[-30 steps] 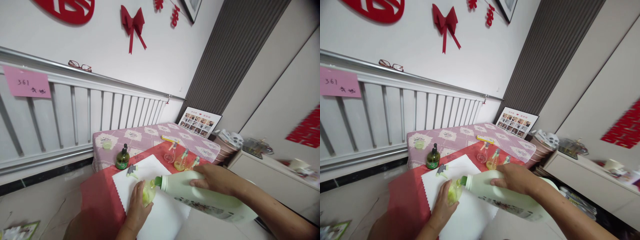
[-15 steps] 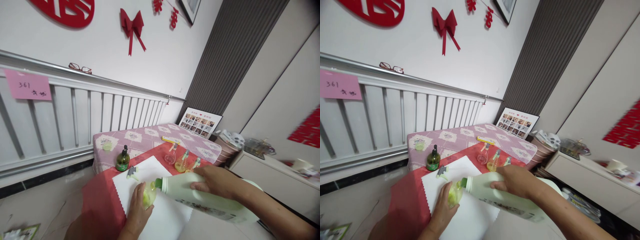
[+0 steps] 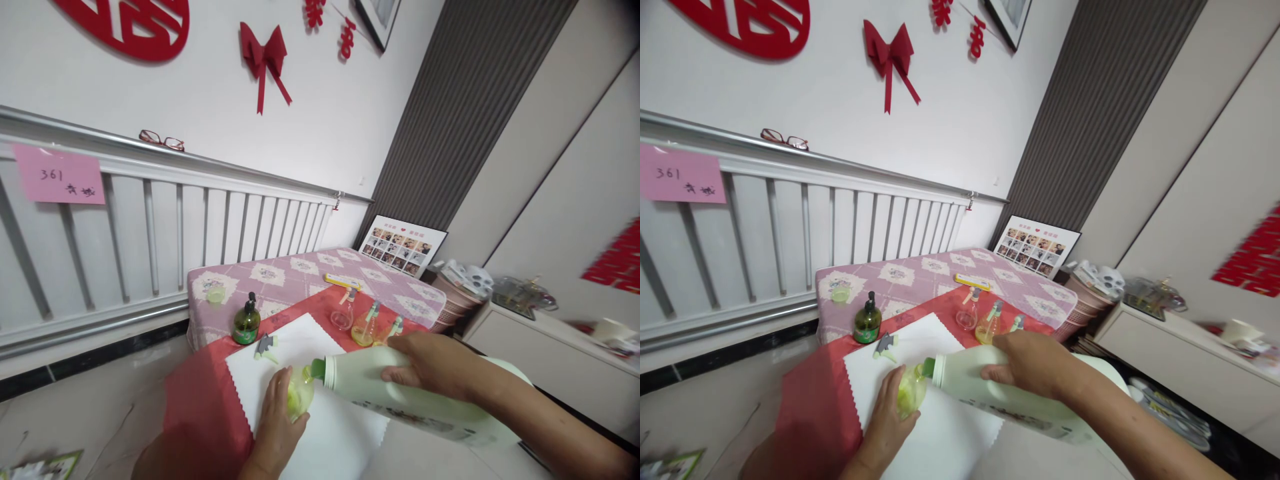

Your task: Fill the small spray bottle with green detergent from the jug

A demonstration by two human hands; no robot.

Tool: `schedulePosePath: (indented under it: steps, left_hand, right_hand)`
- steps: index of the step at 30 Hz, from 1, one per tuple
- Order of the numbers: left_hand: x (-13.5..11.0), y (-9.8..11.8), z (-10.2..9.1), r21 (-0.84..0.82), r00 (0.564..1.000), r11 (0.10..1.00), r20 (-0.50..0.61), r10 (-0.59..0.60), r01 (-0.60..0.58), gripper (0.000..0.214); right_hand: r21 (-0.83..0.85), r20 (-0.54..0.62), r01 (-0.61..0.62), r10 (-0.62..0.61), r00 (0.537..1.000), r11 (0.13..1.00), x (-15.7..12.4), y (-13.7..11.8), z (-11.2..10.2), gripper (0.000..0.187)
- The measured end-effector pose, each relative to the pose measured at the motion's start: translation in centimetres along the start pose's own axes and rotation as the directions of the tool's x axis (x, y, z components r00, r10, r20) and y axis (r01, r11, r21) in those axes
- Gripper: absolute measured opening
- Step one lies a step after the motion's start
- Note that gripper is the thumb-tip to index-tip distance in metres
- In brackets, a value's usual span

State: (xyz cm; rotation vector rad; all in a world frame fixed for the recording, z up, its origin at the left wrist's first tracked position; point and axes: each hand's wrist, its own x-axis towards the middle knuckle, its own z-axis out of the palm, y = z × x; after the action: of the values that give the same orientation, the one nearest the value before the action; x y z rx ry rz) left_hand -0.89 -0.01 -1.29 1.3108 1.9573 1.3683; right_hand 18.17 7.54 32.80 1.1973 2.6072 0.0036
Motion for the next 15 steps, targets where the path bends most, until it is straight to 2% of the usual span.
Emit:
schedulePosePath:
  steps: [4, 9, 15]
  left_hand:
    - [0.0, -0.2, -0.1, -0.004, 1.0, 1.0, 0.002, 0.009, -0.009, 0.091]
    - [0.4, -1.2, 0.0, 0.017, 0.998, 1.0, 0.066, 0.015, -0.016, 0.093]
    - [0.2, -0.7, 0.1, 0.021, 1.0, 1.0, 0.016, 0.022, -0.023, 0.091]
  right_hand:
    - [-0.017, -0.009, 0.0, 0.0, 1.0, 1.0, 0.0, 0.2, 0.2, 0.032]
    - [-0.019, -0.015, 0.002, -0.002, 1.0, 1.0, 0.1, 0.2, 0.3, 0.034]
    - [-0.024, -0.008, 0.005, -0.005, 1.0, 1.0, 0.3, 0.2, 0.3, 0.034]
